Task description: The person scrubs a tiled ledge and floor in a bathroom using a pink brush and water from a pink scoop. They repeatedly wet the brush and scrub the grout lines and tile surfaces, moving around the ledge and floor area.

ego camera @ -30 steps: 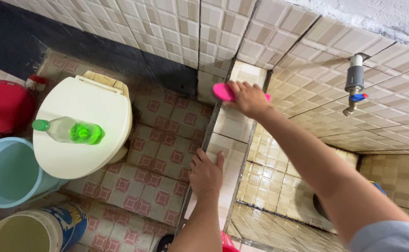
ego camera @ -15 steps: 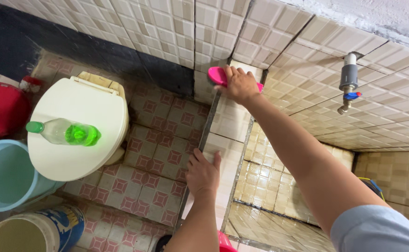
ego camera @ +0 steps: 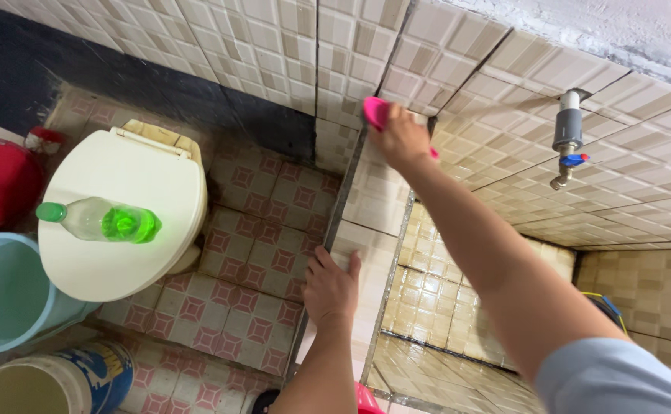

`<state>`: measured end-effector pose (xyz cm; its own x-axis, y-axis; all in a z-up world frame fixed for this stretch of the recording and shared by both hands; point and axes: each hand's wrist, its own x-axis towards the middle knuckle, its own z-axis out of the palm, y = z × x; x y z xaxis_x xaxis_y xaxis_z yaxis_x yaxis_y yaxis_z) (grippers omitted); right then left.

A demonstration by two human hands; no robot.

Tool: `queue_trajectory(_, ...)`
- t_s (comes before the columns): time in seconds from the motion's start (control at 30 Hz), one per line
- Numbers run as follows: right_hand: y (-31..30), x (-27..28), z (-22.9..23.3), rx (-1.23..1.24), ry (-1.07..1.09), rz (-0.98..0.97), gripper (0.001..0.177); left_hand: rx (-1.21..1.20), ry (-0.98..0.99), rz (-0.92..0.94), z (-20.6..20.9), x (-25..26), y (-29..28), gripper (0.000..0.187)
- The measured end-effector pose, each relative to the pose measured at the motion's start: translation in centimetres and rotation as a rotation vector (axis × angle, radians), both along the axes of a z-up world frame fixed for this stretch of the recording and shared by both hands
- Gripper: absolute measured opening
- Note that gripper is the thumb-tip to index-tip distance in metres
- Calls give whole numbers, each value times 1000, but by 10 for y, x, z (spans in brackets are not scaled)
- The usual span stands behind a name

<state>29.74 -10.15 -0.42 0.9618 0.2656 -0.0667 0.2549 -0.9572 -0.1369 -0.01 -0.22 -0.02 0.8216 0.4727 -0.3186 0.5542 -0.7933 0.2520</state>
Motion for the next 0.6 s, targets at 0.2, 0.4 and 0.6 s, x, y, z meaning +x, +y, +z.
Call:
queue_trajectory(0.2, -10, 19, -2, -55, -4, 10, 64, -68, 83, -11, 4, 3, 2, 84)
queue_trajectory(0.4, -69, 0, 3, -14, 12, -150, 68, -47, 65, -6, 11, 2, 3, 83)
queue_trajectory(0.6, -3, 4, -7, 19, -82, 74, 65, -25, 66, -1, 5, 2, 0, 83)
